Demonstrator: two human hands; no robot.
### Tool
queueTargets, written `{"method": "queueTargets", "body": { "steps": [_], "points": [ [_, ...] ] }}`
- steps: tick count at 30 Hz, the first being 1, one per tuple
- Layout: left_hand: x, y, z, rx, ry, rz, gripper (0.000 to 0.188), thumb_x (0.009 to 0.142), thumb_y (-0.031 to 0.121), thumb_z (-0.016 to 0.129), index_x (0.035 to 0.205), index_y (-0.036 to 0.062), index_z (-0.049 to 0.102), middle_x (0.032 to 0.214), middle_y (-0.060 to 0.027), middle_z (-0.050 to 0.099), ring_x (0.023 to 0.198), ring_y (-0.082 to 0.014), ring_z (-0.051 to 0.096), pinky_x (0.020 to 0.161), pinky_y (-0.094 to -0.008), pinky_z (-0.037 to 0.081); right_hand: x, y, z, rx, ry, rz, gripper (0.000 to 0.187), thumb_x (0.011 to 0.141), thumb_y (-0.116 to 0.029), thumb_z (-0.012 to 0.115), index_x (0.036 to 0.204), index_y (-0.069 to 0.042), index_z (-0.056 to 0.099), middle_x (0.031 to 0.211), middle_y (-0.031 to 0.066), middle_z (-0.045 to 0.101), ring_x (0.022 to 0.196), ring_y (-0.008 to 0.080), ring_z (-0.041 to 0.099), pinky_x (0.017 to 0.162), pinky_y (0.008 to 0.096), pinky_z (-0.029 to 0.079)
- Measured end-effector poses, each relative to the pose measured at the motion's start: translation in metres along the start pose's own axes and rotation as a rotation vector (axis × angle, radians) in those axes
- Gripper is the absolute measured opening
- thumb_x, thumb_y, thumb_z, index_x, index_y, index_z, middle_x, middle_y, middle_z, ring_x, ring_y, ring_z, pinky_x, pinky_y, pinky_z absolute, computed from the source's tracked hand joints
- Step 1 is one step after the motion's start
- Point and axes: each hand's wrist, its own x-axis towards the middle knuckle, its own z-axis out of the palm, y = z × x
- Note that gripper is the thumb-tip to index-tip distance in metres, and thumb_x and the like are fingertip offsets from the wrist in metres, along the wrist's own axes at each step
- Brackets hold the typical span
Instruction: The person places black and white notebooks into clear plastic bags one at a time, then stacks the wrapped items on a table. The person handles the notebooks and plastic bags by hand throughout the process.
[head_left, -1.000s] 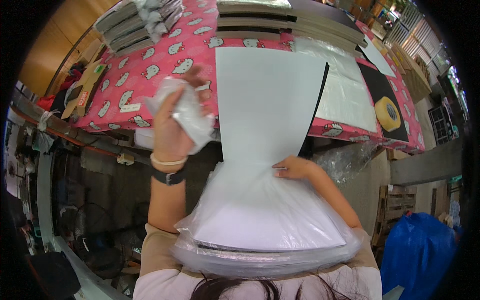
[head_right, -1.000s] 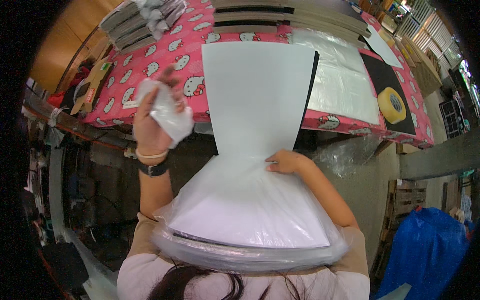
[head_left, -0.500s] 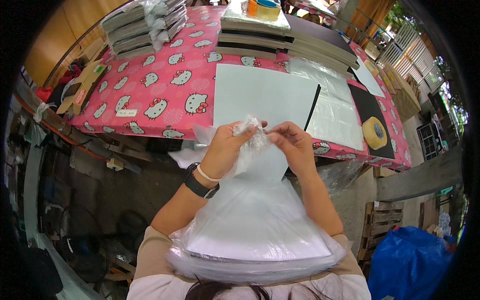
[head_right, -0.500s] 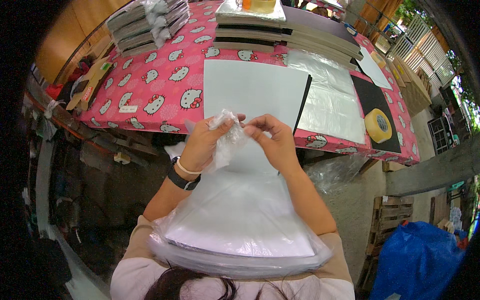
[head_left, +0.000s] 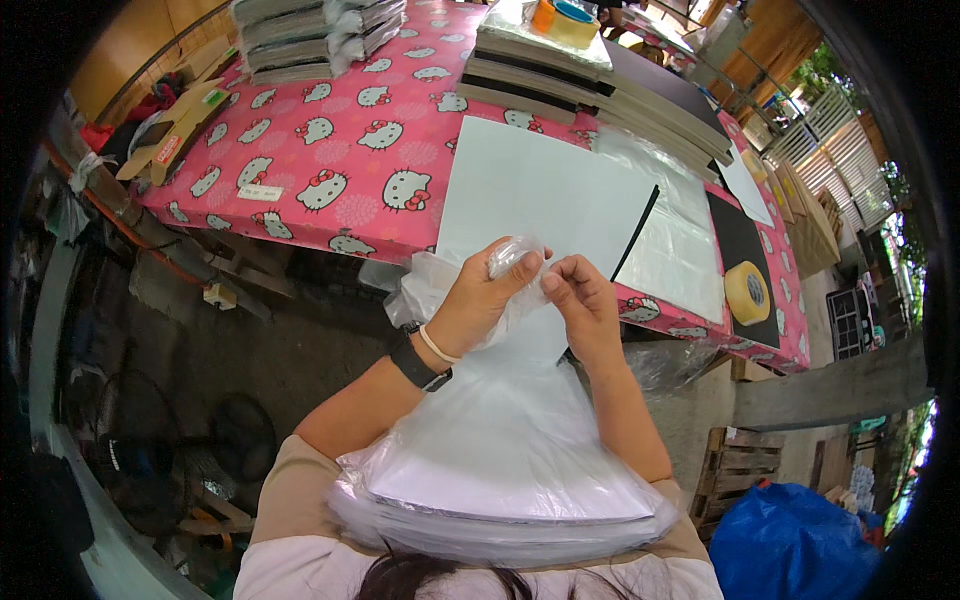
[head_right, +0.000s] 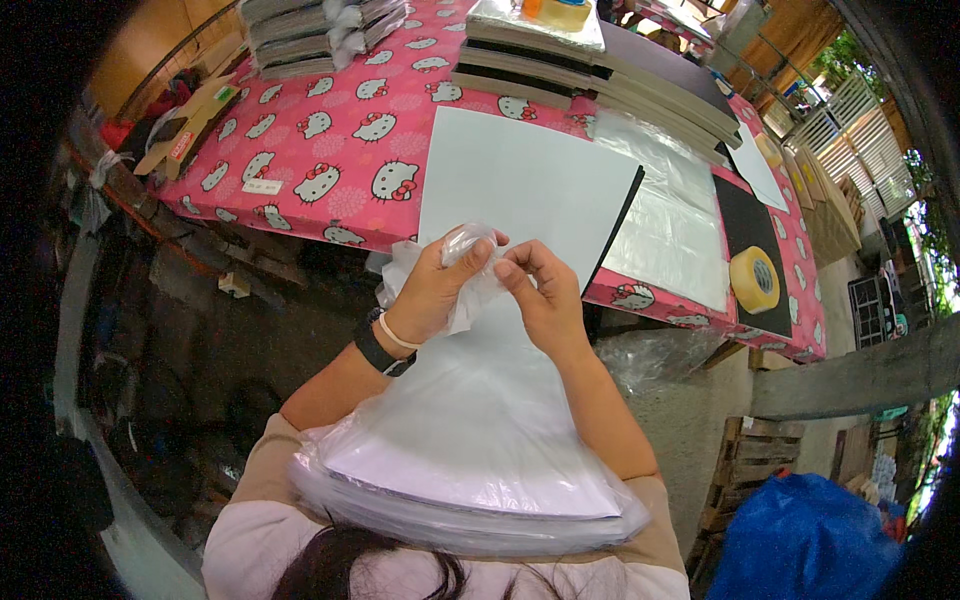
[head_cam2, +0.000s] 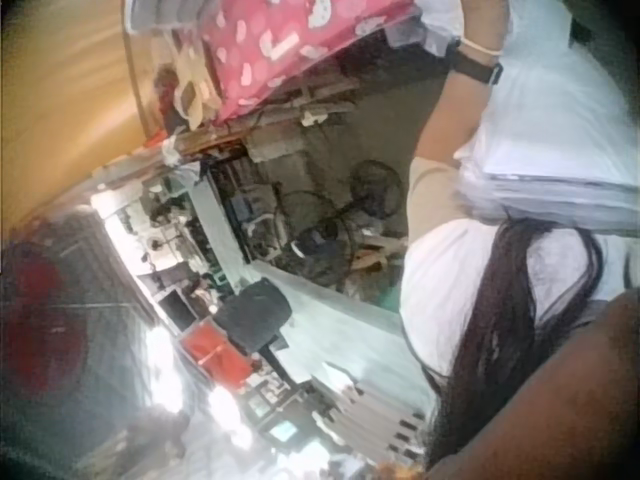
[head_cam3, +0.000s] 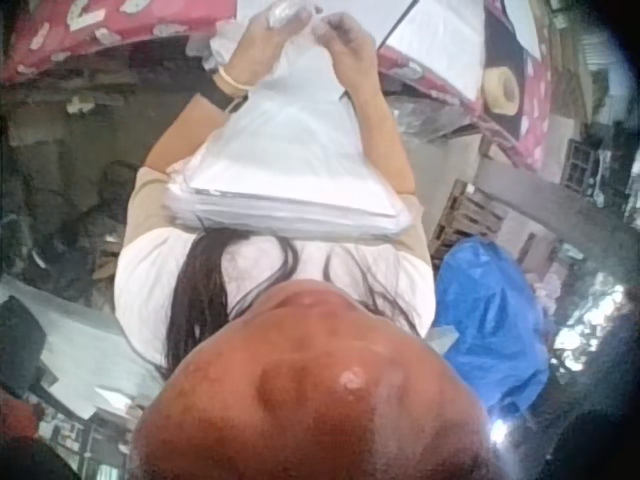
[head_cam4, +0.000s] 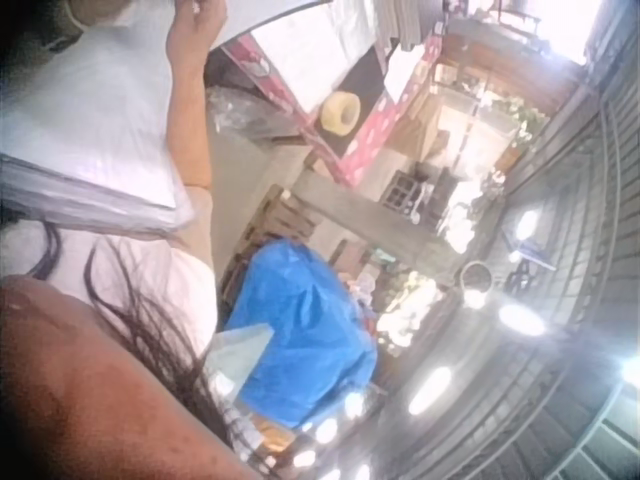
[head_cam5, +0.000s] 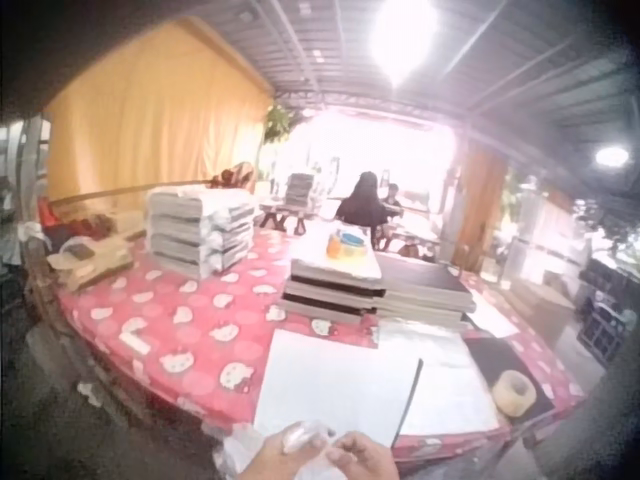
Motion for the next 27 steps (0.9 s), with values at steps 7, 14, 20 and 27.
{"method": "queueTargets", "body": {
  "steps": [7,14,20,27],
  "points": [
    [-0.002,-0.004,-0.015,-0.095,-0.005,-0.141,0.023,0.078,0.015,0.060,0.096,0.0038,0.051,0.087,-0.0020,0.055,0.083,-0.0108,0.052,0.073,-0.0250,0.043,0.003,0.004,-0.010,-0.061,0.130,0.035,0.022,0.084,-0.021,0.051,0.075,-0.001,0.051,0.064,-0.0012,0.049,0.061,0.0056,0.043,0.057,0.0191,0.035],
    [-0.001,-0.008,-0.011,-0.056,0.006,-0.113,0.019,0.075,0.015,0.063,0.088,0.0057,0.052,0.082,-0.0008,0.055,0.074,-0.0087,0.052,0.064,-0.0225,0.042,0.000,0.007,-0.008,-0.003,0.036,0.039,0.020,0.081,-0.018,0.056,0.073,-0.001,0.051,0.064,-0.0007,0.050,0.061,0.0054,0.043,0.055,0.0190,0.035],
    [-0.001,-0.010,-0.016,-0.038,0.112,-0.112,0.021,0.075,0.018,0.064,0.087,0.0039,0.054,0.079,-0.0002,0.055,0.073,-0.0081,0.052,0.066,-0.0224,0.043,-0.002,0.011,-0.004,-0.126,0.152,0.007,0.022,0.082,-0.019,0.054,0.071,-0.001,0.051,0.059,-0.0011,0.048,0.056,0.0059,0.042,0.050,0.0204,0.034],
    [-0.004,-0.013,-0.007,0.015,0.090,-0.056,0.023,0.079,0.020,0.058,0.095,0.0046,0.053,0.083,-0.0023,0.057,0.074,-0.0098,0.052,0.065,-0.0238,0.042,-0.006,0.003,0.005,-0.481,0.145,-0.084,0.025,0.086,-0.021,0.048,0.072,0.000,0.049,0.049,0.0039,0.044,0.045,0.0082,0.037,0.042,0.0240,0.031]
  ]
}}
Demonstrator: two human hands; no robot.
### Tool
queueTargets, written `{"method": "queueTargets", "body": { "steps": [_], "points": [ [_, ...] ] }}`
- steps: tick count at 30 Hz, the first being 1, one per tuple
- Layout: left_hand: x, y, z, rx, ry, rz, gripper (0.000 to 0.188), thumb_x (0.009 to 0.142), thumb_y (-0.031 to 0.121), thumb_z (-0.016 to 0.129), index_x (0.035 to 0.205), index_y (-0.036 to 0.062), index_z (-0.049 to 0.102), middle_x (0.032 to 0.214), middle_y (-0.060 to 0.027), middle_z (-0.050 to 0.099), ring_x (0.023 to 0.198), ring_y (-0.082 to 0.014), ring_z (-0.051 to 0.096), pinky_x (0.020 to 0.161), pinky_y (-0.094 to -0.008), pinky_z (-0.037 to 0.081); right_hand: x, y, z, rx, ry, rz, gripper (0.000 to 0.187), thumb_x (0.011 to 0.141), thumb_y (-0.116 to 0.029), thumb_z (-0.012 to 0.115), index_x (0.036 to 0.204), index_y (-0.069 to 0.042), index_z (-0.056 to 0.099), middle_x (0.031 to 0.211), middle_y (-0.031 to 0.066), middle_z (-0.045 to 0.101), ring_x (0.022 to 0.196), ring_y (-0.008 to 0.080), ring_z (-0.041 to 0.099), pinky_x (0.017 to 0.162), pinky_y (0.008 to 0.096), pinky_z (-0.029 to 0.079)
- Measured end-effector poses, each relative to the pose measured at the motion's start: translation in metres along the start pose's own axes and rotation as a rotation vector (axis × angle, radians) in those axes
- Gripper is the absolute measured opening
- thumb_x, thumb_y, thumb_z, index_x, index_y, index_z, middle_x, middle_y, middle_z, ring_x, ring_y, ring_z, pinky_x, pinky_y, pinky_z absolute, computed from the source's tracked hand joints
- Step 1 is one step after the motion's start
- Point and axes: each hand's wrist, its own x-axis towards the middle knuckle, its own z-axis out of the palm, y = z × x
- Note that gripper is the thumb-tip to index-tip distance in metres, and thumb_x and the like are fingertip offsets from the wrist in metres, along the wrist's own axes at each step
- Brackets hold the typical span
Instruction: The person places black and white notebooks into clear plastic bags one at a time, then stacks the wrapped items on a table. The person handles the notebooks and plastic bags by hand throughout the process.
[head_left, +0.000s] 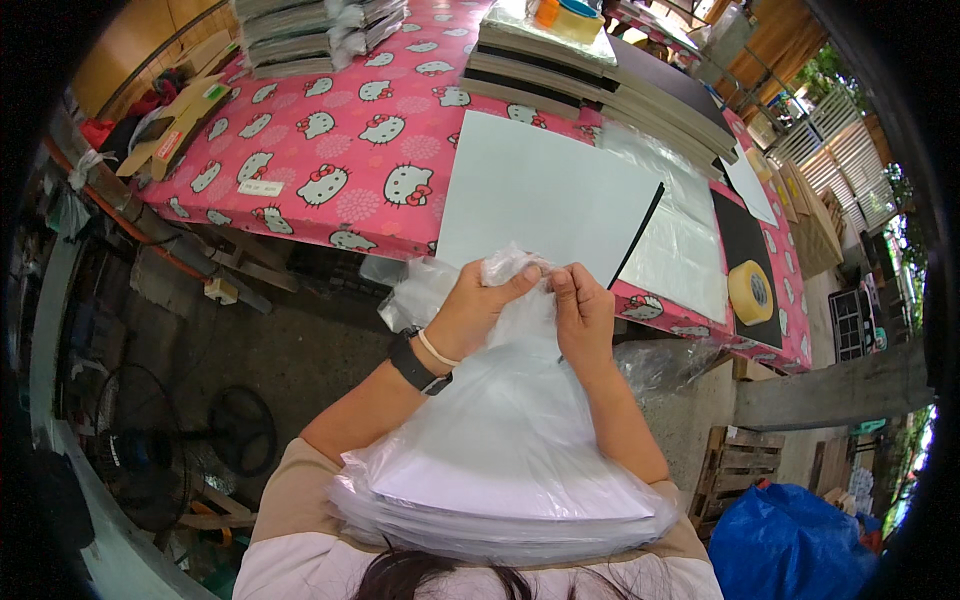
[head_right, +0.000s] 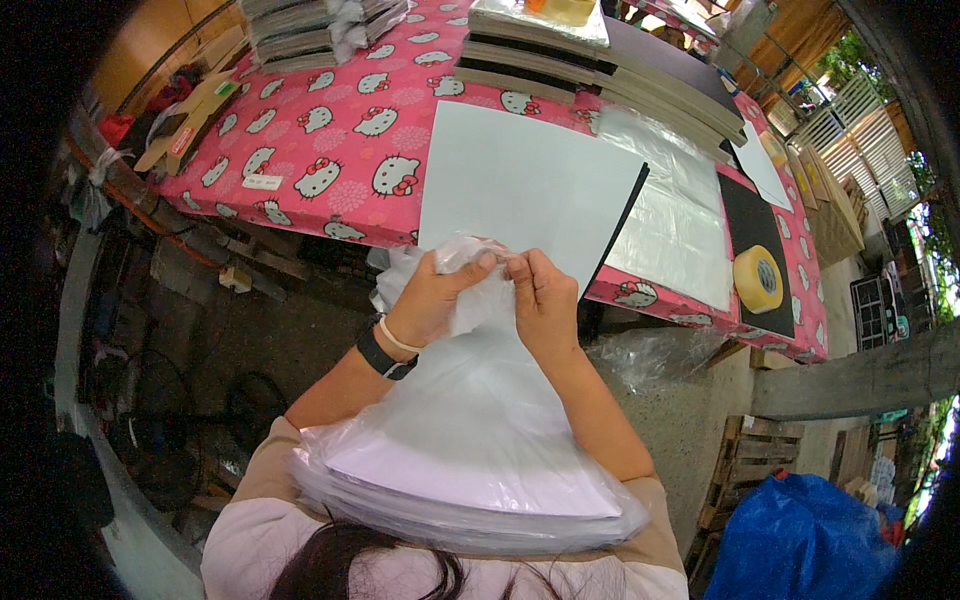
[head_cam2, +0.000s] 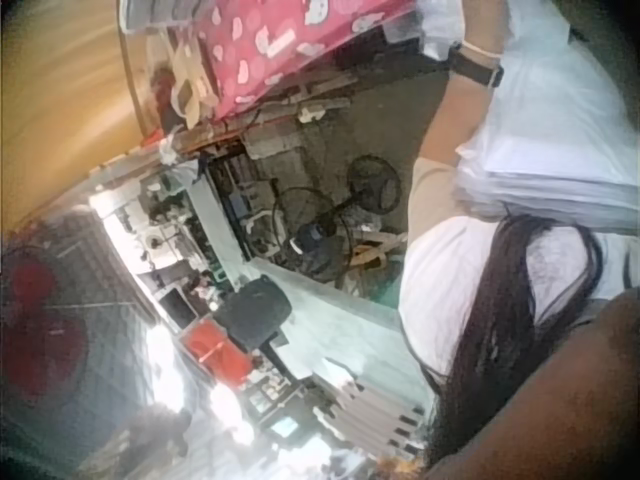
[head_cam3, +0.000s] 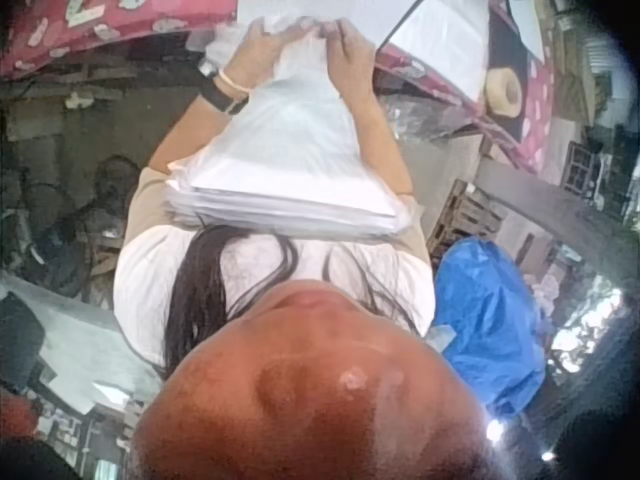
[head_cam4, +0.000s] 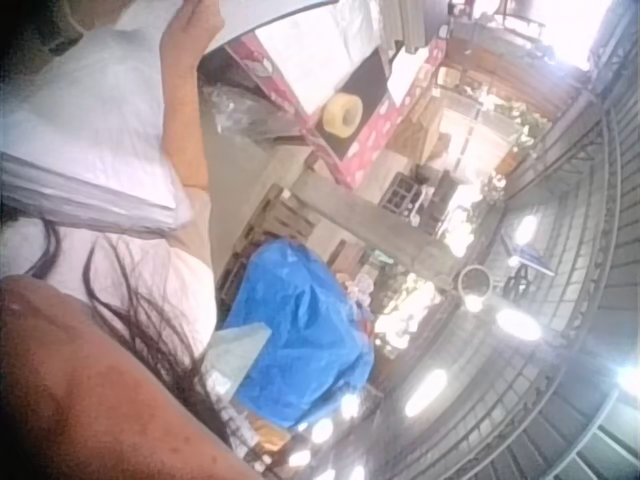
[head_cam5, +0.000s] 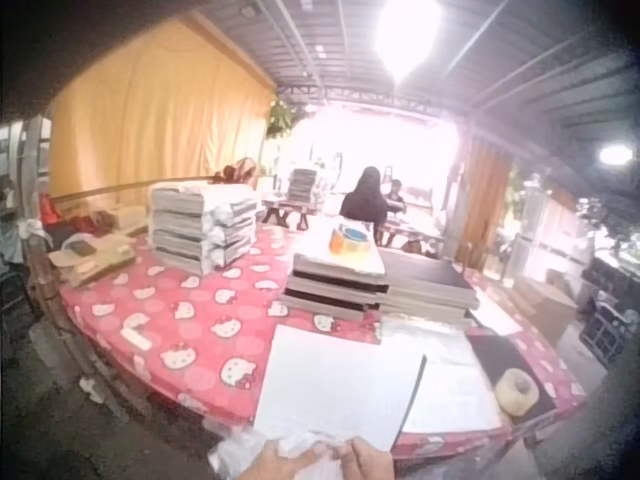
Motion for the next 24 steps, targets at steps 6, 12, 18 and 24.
{"method": "queueTargets", "body": {
  "steps": [6,12,18,24],
  "points": [
    [-0.011,0.006,-0.011,-0.391,-0.175,-0.083,0.024,0.081,0.026,0.054,0.090,0.0040,0.053,0.072,-0.0001,0.054,0.067,-0.0092,0.050,0.069,-0.0241,0.041,0.008,0.004,-0.008,-0.100,0.046,0.150,0.024,0.087,-0.019,0.045,0.071,-0.001,0.050,0.053,0.0069,0.049,0.048,0.0114,0.043,0.046,0.0255,0.035],
    [-0.004,0.009,-0.021,-0.171,0.010,0.029,0.028,0.079,0.024,0.057,0.097,0.0028,0.050,0.056,0.0025,0.044,0.055,-0.0068,0.047,0.056,-0.0221,0.043,0.002,0.032,-0.013,0.842,-0.325,0.116,0.015,0.086,-0.016,0.046,0.080,-0.004,0.052,0.076,0.0079,0.058,0.072,0.0166,0.054,0.068,0.0332,0.042],
    [-0.017,0.033,-0.138,0.366,0.211,0.139,0.039,0.079,0.016,0.054,0.112,-0.0018,0.043,0.066,-0.0038,0.054,0.055,-0.0104,0.050,0.052,-0.0220,0.043,0.001,0.039,-0.083,1.318,0.046,0.331,0.013,0.086,-0.023,0.047,0.083,-0.010,0.050,0.052,-0.0060,0.037,0.041,0.0007,0.032,0.038,0.0157,0.032],
    [-0.038,0.096,-0.092,0.045,0.390,0.626,0.033,0.085,0.013,0.047,0.116,0.0069,0.039,0.066,0.0022,0.048,0.046,-0.0044,0.036,0.045,-0.0161,0.036,0.013,0.015,-0.095,0.484,0.182,0.246,0.016,0.086,-0.022,0.047,0.084,-0.007,0.052,0.055,-0.0034,0.044,0.040,0.0015,0.034,0.034,0.0162,0.026]
  ]
}}
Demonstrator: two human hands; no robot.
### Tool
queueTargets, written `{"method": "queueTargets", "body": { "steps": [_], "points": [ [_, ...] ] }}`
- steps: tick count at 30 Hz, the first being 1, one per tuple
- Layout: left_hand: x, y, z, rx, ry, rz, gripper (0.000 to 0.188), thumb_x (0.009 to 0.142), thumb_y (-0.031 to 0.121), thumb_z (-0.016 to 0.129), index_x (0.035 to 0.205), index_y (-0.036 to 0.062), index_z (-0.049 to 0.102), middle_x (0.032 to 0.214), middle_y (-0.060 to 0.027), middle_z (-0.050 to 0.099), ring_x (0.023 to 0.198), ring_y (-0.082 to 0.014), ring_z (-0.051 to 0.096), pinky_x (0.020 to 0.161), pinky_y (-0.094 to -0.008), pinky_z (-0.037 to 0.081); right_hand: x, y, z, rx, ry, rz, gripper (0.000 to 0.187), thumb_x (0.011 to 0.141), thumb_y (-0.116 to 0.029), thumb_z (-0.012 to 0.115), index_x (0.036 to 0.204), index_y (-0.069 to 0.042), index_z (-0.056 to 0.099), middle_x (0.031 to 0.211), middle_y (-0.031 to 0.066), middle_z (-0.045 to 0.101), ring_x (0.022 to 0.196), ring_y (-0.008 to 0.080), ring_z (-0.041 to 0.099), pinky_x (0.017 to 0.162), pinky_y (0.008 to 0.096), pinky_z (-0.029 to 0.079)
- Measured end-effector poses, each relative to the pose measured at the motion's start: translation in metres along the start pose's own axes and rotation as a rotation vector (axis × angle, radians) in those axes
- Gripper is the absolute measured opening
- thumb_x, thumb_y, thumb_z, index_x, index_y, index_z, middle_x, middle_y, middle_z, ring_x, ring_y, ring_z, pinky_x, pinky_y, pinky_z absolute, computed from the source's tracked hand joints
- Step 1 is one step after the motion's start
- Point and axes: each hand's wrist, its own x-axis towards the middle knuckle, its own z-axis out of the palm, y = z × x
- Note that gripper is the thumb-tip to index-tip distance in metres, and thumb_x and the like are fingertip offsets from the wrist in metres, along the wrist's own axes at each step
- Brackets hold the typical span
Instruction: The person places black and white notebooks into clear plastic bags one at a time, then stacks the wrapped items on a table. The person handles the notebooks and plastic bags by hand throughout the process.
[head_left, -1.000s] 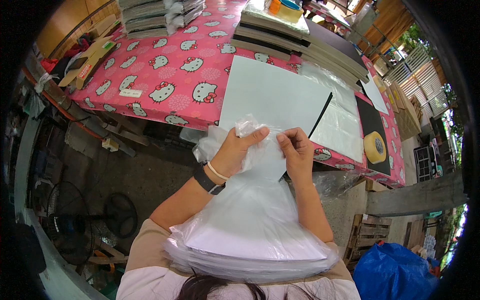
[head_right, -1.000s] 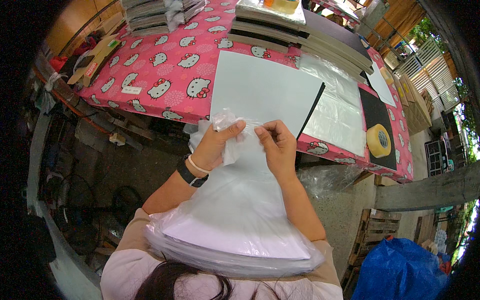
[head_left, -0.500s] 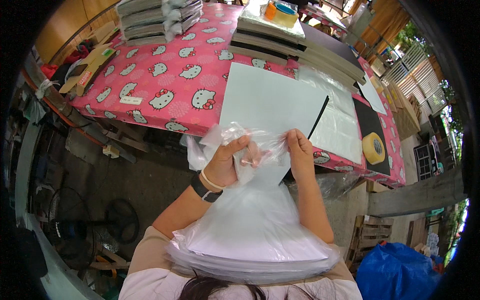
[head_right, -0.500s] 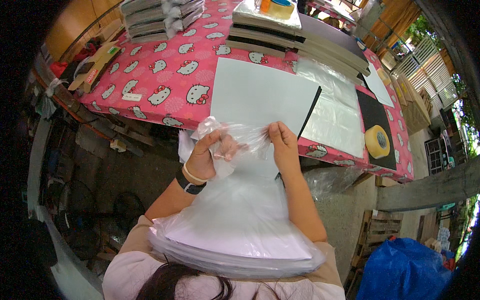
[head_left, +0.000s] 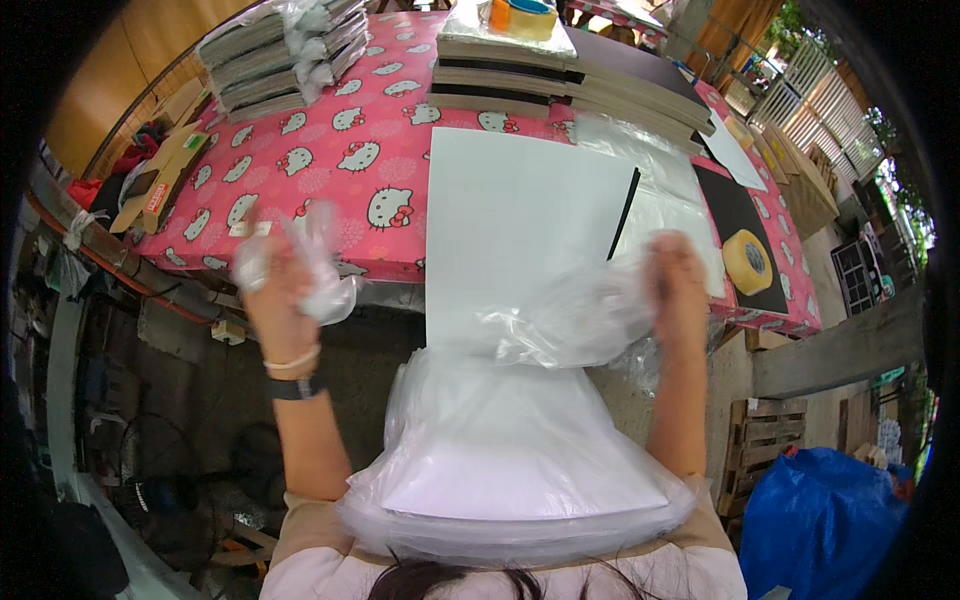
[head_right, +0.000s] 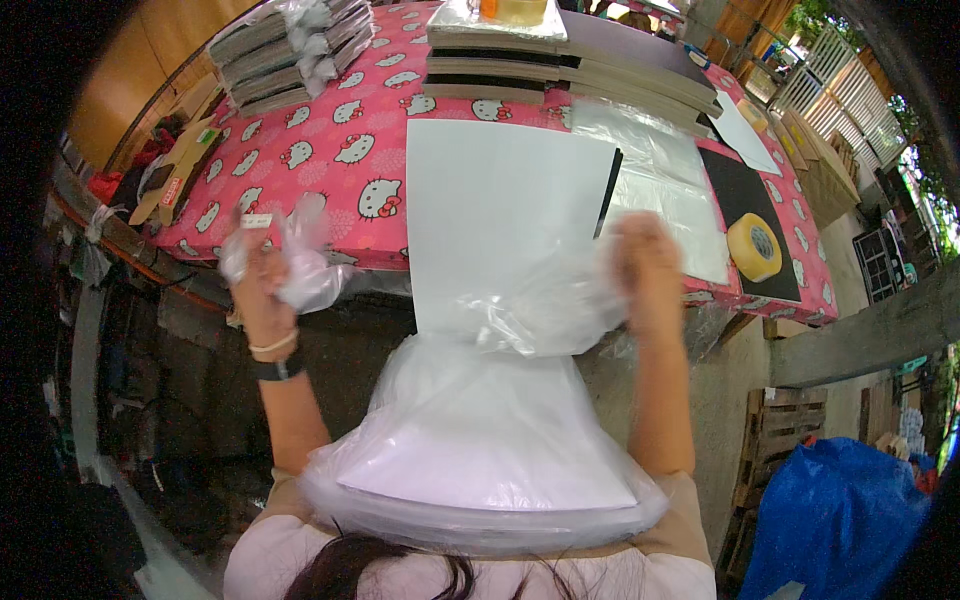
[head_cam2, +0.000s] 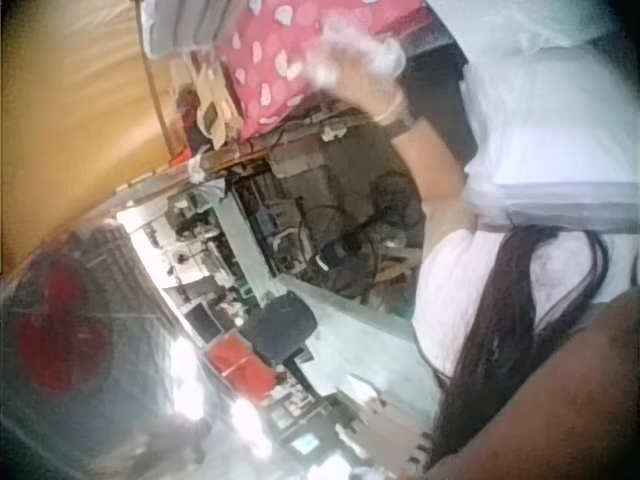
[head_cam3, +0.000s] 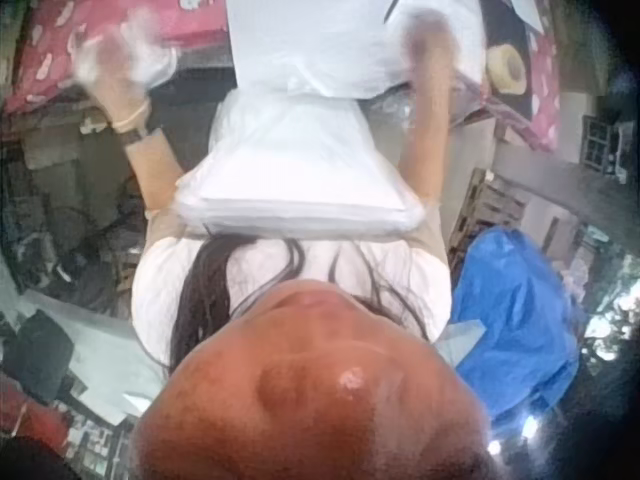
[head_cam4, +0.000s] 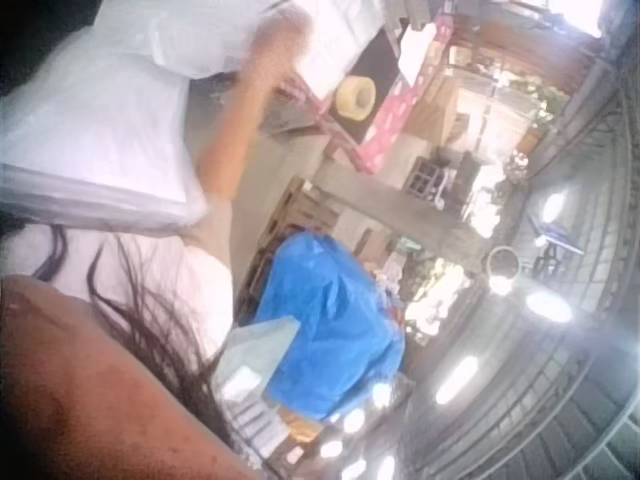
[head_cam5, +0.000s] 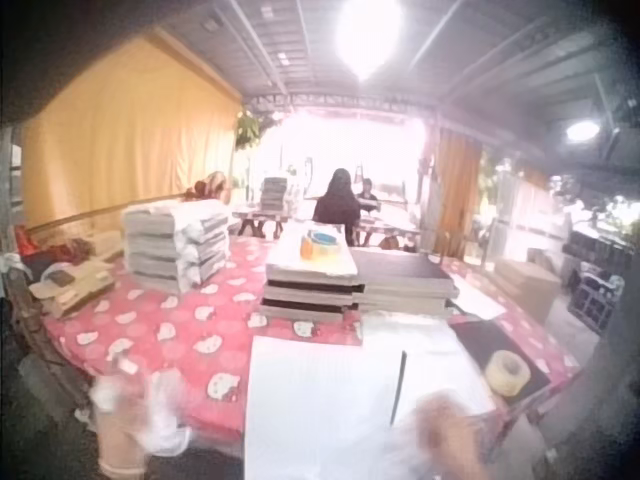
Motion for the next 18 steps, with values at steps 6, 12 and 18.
{"method": "queueTargets", "body": {
  "steps": [6,12,18],
  "points": [
    [-0.070,-0.052,0.092,0.665,-0.983,-0.108,0.030,0.068,0.017,0.067,0.088,0.0028,0.051,0.091,-0.0105,0.055,0.073,-0.0211,0.054,0.068,-0.0299,0.044,-0.027,-0.028,0.085,-0.328,-0.487,-0.112,0.008,0.078,-0.009,0.056,0.075,-0.002,0.057,0.060,0.0011,0.056,0.044,0.0046,0.045,0.040,0.0195,0.033],
    [-0.040,-0.033,0.026,-0.641,-0.160,-0.679,0.020,0.084,0.021,0.040,0.075,0.0065,0.051,0.071,-0.0033,0.053,0.046,-0.0104,0.047,0.057,-0.0246,0.045,-0.020,-0.008,0.031,0.229,-1.519,0.071,0.011,0.072,-0.011,0.064,0.071,0.000,0.060,0.067,0.0081,0.059,0.064,0.0145,0.055,0.058,0.0270,0.043],
    [-0.047,-0.065,-0.022,-0.478,-0.948,-0.552,0.019,0.079,0.022,0.052,0.080,0.0025,0.052,0.065,-0.0002,0.048,0.048,-0.0107,0.045,0.047,-0.0211,0.042,-0.040,0.019,0.013,0.747,-0.284,0.014,0.040,0.080,-0.043,0.047,0.094,-0.007,0.059,0.082,0.0135,0.059,0.086,0.0258,0.054,0.077,0.0411,0.043]
  ]
}}
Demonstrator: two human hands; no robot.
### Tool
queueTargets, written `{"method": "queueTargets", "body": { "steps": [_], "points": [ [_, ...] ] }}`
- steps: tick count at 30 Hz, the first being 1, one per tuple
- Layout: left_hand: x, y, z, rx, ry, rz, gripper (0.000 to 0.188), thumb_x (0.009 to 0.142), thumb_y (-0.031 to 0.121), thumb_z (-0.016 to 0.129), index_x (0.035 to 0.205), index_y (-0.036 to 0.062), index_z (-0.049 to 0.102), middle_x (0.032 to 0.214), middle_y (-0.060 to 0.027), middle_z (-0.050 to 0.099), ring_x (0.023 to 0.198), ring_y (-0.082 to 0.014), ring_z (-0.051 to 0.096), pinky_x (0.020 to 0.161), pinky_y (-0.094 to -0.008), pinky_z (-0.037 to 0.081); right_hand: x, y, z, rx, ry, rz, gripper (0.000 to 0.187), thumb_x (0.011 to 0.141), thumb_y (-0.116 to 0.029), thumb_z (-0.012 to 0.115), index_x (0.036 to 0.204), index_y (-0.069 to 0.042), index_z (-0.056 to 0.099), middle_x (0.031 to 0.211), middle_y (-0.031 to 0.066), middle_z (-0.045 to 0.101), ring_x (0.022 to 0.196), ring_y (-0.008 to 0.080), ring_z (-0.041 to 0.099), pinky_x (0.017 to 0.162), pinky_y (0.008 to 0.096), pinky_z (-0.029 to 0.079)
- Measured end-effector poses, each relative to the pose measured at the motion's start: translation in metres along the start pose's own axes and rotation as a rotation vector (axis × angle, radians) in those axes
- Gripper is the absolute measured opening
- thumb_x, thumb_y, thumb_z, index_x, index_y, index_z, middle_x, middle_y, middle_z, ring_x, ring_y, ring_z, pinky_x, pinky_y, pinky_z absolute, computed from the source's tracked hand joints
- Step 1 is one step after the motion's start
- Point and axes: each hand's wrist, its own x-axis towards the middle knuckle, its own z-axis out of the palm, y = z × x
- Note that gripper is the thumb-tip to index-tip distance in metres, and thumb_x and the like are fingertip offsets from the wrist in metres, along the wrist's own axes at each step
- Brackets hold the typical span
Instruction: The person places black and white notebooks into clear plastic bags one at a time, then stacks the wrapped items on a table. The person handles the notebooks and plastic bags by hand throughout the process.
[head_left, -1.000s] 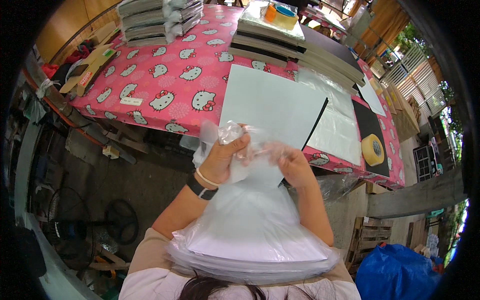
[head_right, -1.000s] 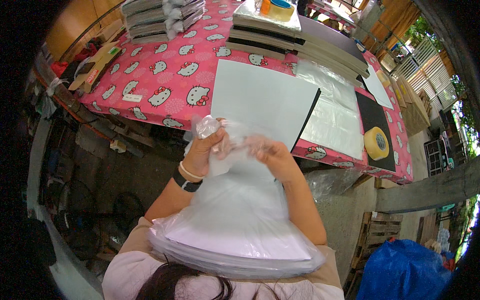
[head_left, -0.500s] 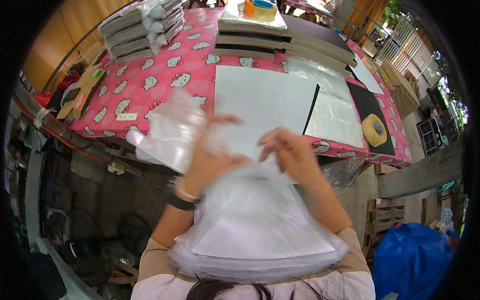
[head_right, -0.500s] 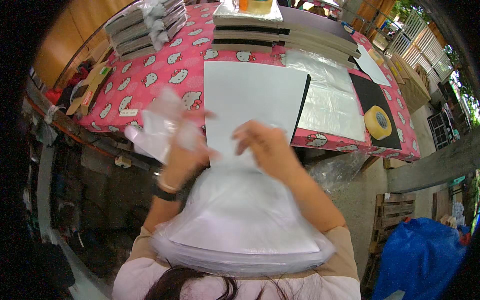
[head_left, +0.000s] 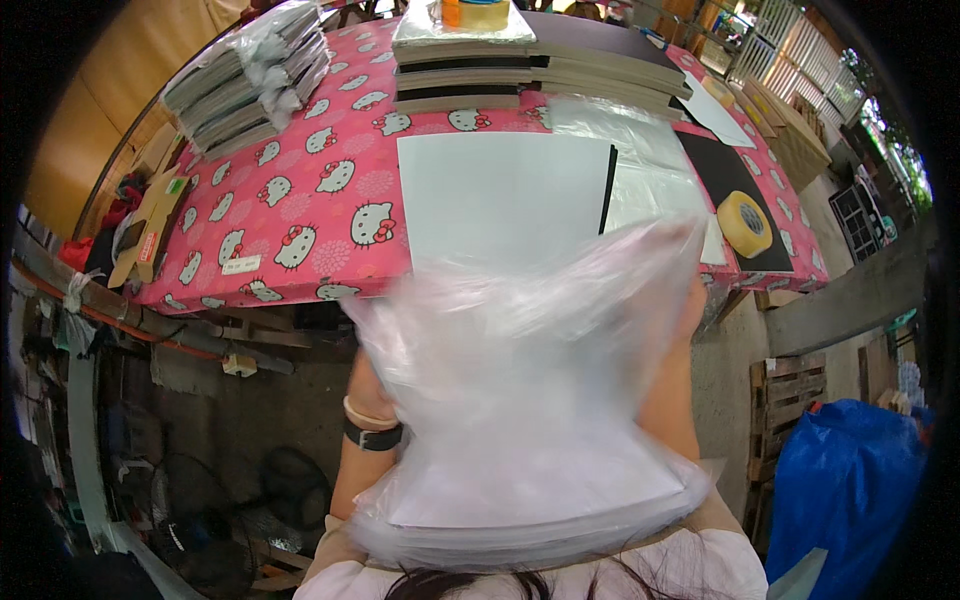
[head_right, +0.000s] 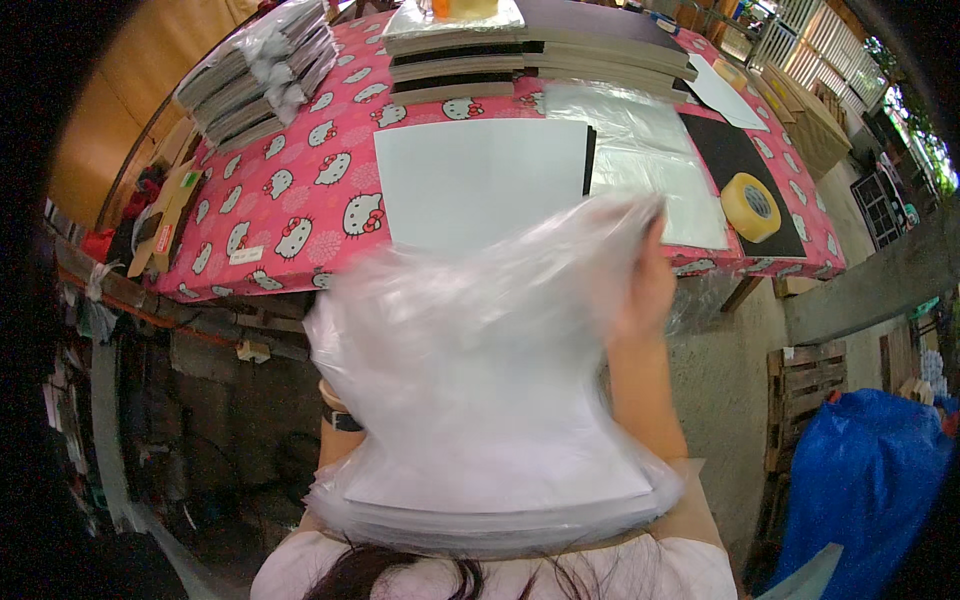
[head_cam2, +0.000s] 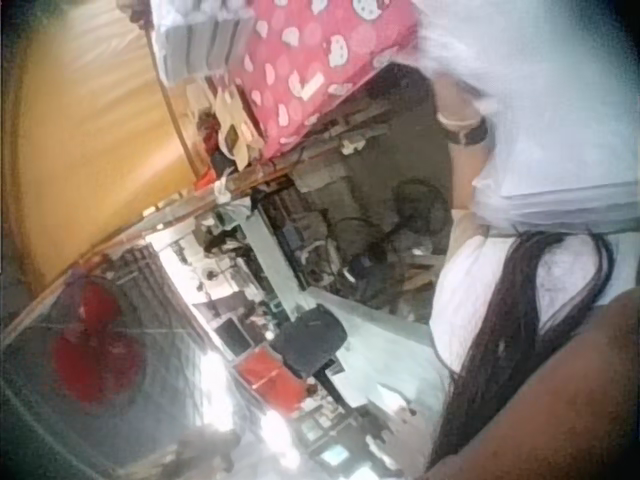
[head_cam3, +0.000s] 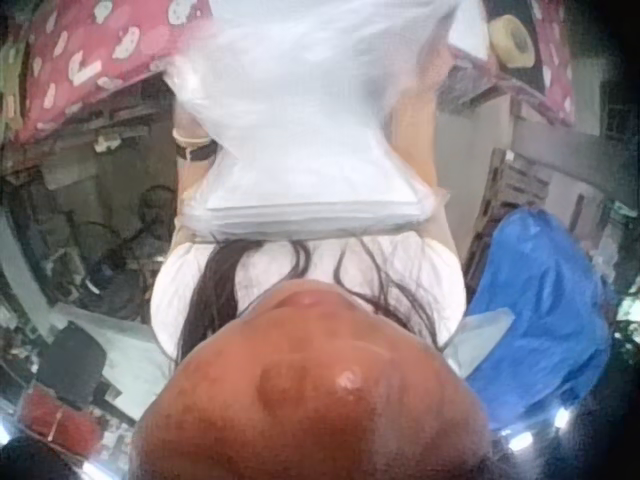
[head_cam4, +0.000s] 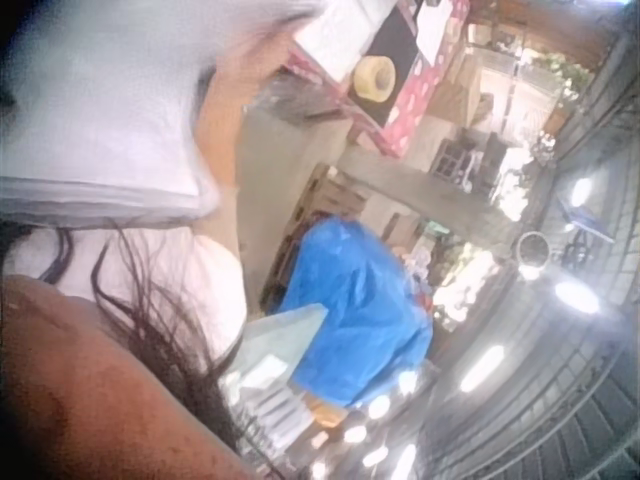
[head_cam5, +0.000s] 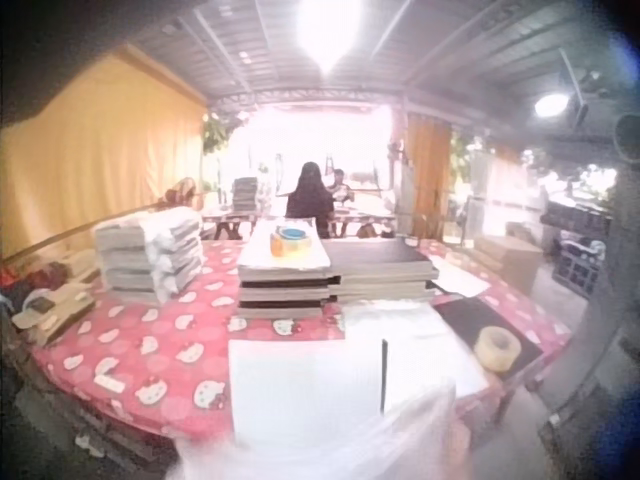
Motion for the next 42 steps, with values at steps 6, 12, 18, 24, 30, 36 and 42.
{"method": "queueTargets", "body": {
  "steps": [6,12,18,24,30,36,42],
  "points": [
    [0.002,0.006,-0.014,-0.679,-0.124,-0.306,0.035,0.076,0.036,0.053,0.087,0.0029,0.052,0.065,-0.0008,0.048,0.050,-0.0097,0.042,0.045,-0.0223,0.037,0.007,0.020,-0.038,0.369,-0.414,0.352,0.041,0.081,-0.038,0.051,0.096,0.000,0.054,0.081,0.0082,0.057,0.075,0.0198,0.055,0.070,0.0358,0.044],
    [0.027,0.009,0.026,0.074,0.589,0.406,0.038,0.086,0.036,0.040,0.102,0.0033,0.051,0.062,-0.0015,0.048,0.043,-0.0080,0.034,0.042,-0.0197,0.032,0.011,0.015,-0.026,-0.351,-1.122,0.475,0.040,0.074,-0.024,0.063,0.103,0.002,0.053,0.088,0.0106,0.060,0.086,0.0228,0.054,0.080,0.0353,0.040],
    [0.021,-0.021,0.022,0.258,-0.191,0.125,0.040,0.083,0.032,0.046,0.106,-0.0006,0.047,0.080,-0.0067,0.052,0.052,-0.0115,0.038,0.050,-0.0247,0.036,0.004,-0.010,-0.027,0.321,-0.189,0.243,0.043,0.076,-0.028,0.060,0.105,0.003,0.051,0.082,0.0110,0.059,0.076,0.0249,0.056,0.072,0.0369,0.044],
    [0.025,0.023,0.003,-0.276,0.201,0.257,0.046,0.084,0.035,0.040,0.118,0.0041,0.040,0.102,-0.0140,0.051,0.089,-0.0227,0.047,0.077,-0.0392,0.039,0.006,0.022,-0.026,-0.312,-1.039,0.729,0.047,0.077,-0.032,0.057,0.107,0.004,0.049,0.079,0.0127,0.058,0.069,0.0278,0.057,0.067,0.0416,0.047],
    [0.045,0.035,0.005,0.523,0.481,-0.192,0.068,0.071,0.029,0.060,0.126,0.0029,0.029,0.118,-0.0106,0.045,0.108,-0.0184,0.042,0.091,-0.0299,0.032,0.014,-0.022,-0.059,0.143,-0.096,0.326,0.032,0.072,-0.015,0.056,0.098,0.003,0.052,0.087,0.0218,0.057,0.073,0.0258,0.059,0.056,0.0331,0.047],
    [0.118,0.069,-0.053,1.238,0.624,0.048,0.057,0.065,0.006,0.064,0.117,0.0033,0.041,0.088,-0.0028,0.055,0.064,-0.0131,0.052,0.060,-0.0229,0.042,0.095,-0.029,-0.048,-1.270,0.055,-0.112,0.040,0.069,-0.009,0.054,0.108,-0.002,0.049,0.077,0.0148,0.059,0.062,0.0172,0.056,0.055,0.0266,0.043],
    [0.165,0.054,-0.072,1.833,0.627,0.253,0.032,0.067,0.006,0.062,0.099,0.0041,0.056,0.093,-0.0138,0.059,0.078,-0.0241,0.060,0.069,-0.0281,0.045,0.121,-0.018,-0.043,-1.635,0.337,-0.246,0.034,0.070,-0.009,0.057,0.104,-0.005,0.054,0.061,0.0083,0.050,0.054,0.0125,0.047,0.053,0.0239,0.039]
  ]
}}
